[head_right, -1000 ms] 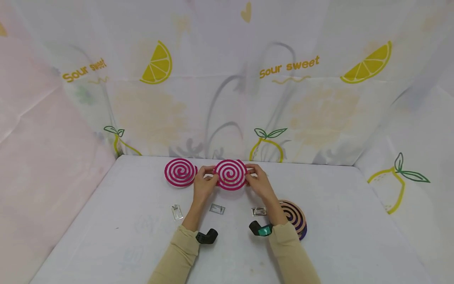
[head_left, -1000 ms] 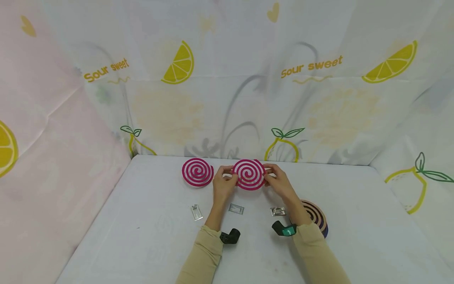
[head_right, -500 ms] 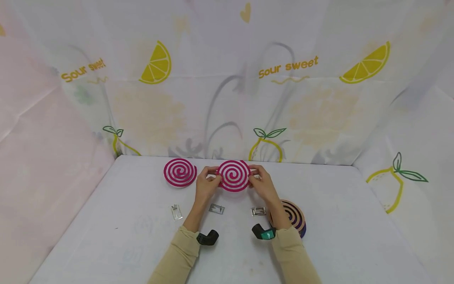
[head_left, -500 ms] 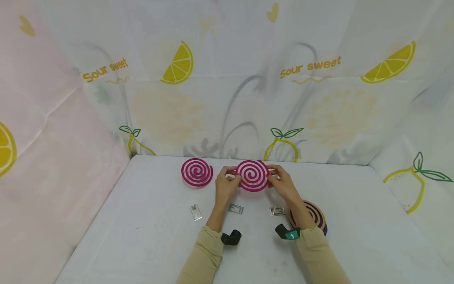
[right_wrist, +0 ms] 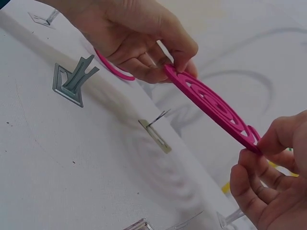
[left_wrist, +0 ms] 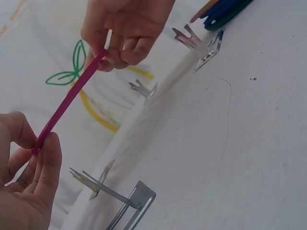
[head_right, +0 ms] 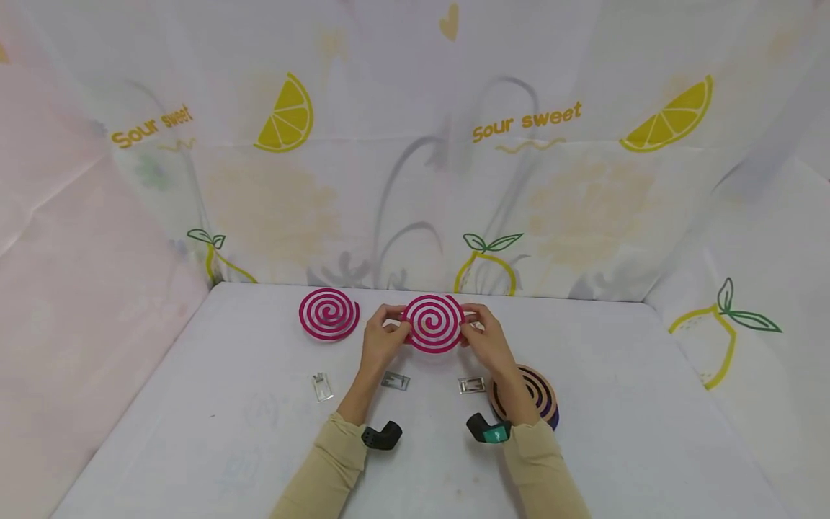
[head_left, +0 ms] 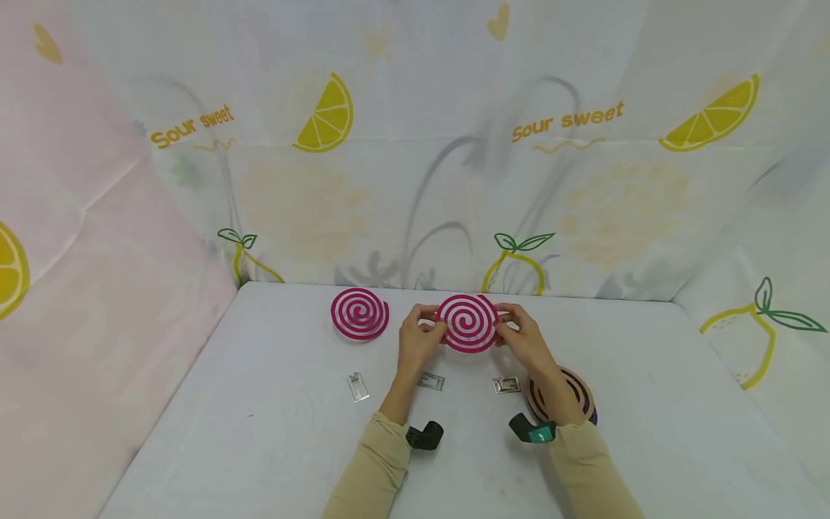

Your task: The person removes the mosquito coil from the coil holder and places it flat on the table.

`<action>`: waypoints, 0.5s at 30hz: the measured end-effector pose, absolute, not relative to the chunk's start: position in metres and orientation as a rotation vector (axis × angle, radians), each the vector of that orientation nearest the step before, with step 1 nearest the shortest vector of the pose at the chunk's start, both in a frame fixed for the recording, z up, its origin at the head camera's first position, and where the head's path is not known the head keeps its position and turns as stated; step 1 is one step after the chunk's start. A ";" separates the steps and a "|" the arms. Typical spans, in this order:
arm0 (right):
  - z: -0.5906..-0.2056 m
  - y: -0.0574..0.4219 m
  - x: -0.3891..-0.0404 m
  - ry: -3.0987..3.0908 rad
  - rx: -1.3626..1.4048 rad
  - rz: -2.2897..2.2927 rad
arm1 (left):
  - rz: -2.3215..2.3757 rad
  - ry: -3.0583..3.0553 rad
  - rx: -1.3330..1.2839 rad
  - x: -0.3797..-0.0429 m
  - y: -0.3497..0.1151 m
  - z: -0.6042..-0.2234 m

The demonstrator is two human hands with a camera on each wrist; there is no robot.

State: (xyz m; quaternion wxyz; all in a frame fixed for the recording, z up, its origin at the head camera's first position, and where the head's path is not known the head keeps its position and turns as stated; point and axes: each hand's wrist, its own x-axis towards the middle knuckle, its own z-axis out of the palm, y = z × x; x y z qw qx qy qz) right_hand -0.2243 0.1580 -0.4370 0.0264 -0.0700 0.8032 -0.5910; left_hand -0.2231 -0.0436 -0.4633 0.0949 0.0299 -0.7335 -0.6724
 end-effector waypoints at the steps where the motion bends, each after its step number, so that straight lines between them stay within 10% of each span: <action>1: -0.437 0.159 -0.223 2.483 -0.214 -1.825 | -1.996 -2.177 0.086 -0.223 -0.043 -0.463; 15: -0.435 0.170 -0.214 2.479 -0.214 -1.830 | -1.974 -2.294 0.048 -0.220 -0.036 -0.461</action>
